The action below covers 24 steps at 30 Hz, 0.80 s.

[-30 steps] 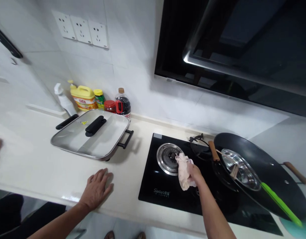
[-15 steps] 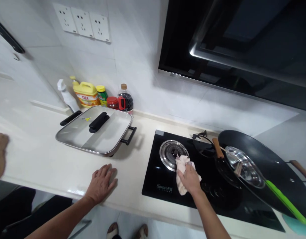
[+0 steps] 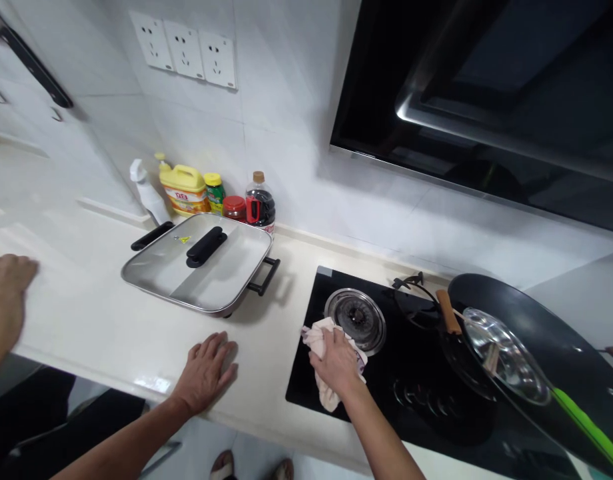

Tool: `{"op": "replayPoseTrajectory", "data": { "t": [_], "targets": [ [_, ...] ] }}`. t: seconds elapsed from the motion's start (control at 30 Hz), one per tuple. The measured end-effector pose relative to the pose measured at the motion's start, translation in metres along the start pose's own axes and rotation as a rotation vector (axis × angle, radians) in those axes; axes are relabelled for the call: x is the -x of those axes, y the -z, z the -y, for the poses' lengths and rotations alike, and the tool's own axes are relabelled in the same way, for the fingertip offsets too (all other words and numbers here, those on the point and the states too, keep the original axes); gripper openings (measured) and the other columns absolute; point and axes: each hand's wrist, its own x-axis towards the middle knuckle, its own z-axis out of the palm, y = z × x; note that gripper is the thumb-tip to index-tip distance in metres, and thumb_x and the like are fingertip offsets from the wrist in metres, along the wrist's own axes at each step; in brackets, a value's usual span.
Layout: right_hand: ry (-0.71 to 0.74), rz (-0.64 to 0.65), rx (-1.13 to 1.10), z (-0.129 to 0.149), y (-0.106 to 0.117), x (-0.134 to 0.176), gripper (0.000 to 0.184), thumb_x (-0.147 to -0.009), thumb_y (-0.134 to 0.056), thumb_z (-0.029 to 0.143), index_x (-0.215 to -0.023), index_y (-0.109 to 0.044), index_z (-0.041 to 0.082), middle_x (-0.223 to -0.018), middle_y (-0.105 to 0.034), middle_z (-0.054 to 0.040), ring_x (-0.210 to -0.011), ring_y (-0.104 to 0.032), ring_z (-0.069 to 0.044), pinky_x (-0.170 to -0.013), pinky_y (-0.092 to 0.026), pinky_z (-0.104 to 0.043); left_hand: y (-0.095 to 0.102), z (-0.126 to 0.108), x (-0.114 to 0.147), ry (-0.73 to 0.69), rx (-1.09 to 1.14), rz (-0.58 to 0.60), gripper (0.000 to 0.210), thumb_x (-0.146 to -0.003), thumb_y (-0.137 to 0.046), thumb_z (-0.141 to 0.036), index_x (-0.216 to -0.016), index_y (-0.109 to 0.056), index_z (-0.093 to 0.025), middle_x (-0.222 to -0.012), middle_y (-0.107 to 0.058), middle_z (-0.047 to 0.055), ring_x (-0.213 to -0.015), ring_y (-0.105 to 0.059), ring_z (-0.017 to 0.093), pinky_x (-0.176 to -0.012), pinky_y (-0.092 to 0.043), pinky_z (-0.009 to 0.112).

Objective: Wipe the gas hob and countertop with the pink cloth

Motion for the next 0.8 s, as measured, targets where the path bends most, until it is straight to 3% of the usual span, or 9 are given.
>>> {"op": "replayPoseTrajectory", "data": {
  "t": [0.17, 0.33, 0.47, 0.53, 0.63, 0.73, 0.8],
  "targets": [
    [-0.06, 0.063, -0.068, 0.025, 0.002, -0.047, 0.071, -0.093, -0.059, 0.048, -0.154, -0.046, 0.013, -0.162, -0.038, -0.0234, -0.15, -0.039, -0.037, -0.12, -0.034, -0.047, 0.001, -0.001, 0.002, -0.008, 0.005, -0.02, 0.045, -0.099, -0.052, -0.05, -0.13, -0.068, -0.021, -0.145, -0.061, 0.017, -0.134, -0.053, 0.037, -0.105, -0.043, 0.055],
    [-0.152, 0.161, -0.112, 0.032, 0.017, -0.104, 0.083, -0.096, -0.05, 0.066, -0.159, -0.037, 0.013, -0.164, -0.033, -0.0242, -0.155, -0.029, -0.039, -0.125, -0.026, -0.049, 0.003, -0.002, 0.002, 0.01, 0.017, -0.007, 0.045, -0.098, -0.053, -0.05, -0.13, -0.068, -0.022, -0.145, -0.061, 0.017, -0.134, -0.052, 0.036, -0.106, -0.042, 0.054],
    [-0.153, 0.199, -0.102, 0.02, 0.034, -0.133, 0.086, -0.101, -0.036, 0.069, -0.164, -0.028, 0.011, -0.163, -0.034, -0.0264, -0.153, -0.034, -0.038, -0.121, -0.032, -0.051, 0.004, -0.004, 0.002, 0.025, 0.061, -0.004, 0.045, -0.098, -0.053, -0.051, -0.131, -0.067, -0.023, -0.146, -0.061, 0.016, -0.134, -0.052, 0.036, -0.106, -0.042, 0.055],
    [-0.105, 0.23, -0.089, 0.012, 0.044, -0.137, 0.08, -0.104, -0.033, 0.063, -0.166, -0.022, 0.013, -0.164, -0.036, -0.0235, -0.152, -0.037, -0.033, -0.12, -0.035, -0.046, 0.006, -0.005, 0.002, 0.024, 0.077, -0.008, 0.045, -0.098, -0.054, -0.051, -0.132, -0.066, -0.023, -0.146, -0.06, 0.016, -0.134, -0.052, 0.036, -0.106, -0.042, 0.055],
    [0.007, 0.268, -0.046, -0.001, 0.06, -0.13, 0.068, -0.104, -0.04, 0.037, -0.168, -0.021, 0.02, -0.171, -0.029, -0.0159, -0.155, -0.034, -0.028, -0.123, -0.032, -0.043, 0.008, -0.007, 0.003, 0.022, 0.087, -0.015, 0.044, -0.098, -0.054, -0.05, -0.133, -0.065, -0.024, -0.146, -0.06, 0.015, -0.135, -0.051, 0.035, -0.106, -0.042, 0.054],
    [0.156, 0.311, 0.031, -0.006, 0.069, -0.12, 0.073, -0.093, -0.047, 0.011, -0.162, -0.038, 0.034, -0.177, -0.019, -0.0013, -0.163, -0.012, -0.028, -0.13, -0.011, -0.052, 0.01, -0.009, 0.003, 0.02, 0.094, -0.022, 0.044, -0.098, -0.055, -0.048, -0.133, -0.064, -0.025, -0.146, -0.059, 0.015, -0.136, -0.05, 0.035, -0.106, -0.042, 0.054],
    [0.313, 0.386, 0.15, -0.005, 0.069, -0.12, 0.08, -0.086, -0.055, 0.006, -0.159, -0.043, 0.037, -0.177, -0.016, 0.0022, -0.164, 0.001, -0.028, -0.13, 0.002, -0.057, 0.01, -0.01, 0.004, 0.023, 0.093, -0.022, 0.043, -0.098, -0.055, -0.047, -0.133, -0.064, -0.024, -0.145, -0.059, 0.015, -0.136, -0.05, 0.035, -0.106, -0.041, 0.055]
  ]
}}
